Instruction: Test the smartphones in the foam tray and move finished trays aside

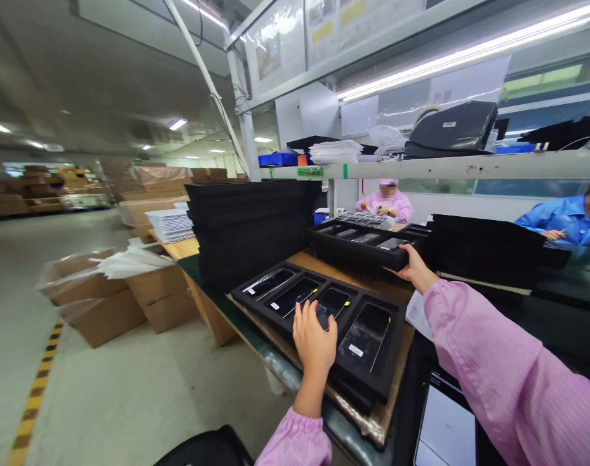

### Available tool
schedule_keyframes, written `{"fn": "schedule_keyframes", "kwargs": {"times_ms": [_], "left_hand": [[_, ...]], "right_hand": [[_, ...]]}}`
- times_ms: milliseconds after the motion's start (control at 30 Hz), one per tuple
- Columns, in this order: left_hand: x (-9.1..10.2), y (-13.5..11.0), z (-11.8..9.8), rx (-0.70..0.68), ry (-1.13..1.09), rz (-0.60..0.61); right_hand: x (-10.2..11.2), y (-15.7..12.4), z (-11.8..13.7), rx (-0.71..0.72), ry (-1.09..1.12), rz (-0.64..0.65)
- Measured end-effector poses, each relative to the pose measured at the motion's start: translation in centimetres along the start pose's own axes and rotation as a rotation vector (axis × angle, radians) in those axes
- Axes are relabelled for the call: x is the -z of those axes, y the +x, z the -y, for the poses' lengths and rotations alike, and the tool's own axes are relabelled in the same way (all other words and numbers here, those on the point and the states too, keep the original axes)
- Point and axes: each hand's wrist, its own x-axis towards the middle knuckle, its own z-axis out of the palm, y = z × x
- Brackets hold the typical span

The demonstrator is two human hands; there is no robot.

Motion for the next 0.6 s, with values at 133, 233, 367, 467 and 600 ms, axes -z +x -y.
{"fn": "schedule_keyframes", "kwargs": {"times_ms": [133, 233, 367, 467, 600], "left_hand": [[0.5, 0.0, -0.4, 0.049, -0.101, 0.004], [0.7, -0.1, -0.9, 0.096, -0.219, -0.002], [0.9, -0.3, -1.4, 0.211, -0.451, -0.022], [2.0, 1.1, -1.6, 0.346, -0.705, -0.031], [4.6, 5.7, -1.2, 0.546, -1.052, -0.037]], "right_hand": [[-1.4, -3.3, -0.2, 0.075, 0.084, 0.097], [-1.5, -6.9, 0.3, 0.12, 0.137, 0.139], [-0.1, -11.4, 1.1, 0.111, 0.152, 0.149], [1.3, -13.9, 0.5, 0.09, 0.136, 0.171], [3.3, -16.2, -2.9, -0.053, 0.063, 0.237]]}}
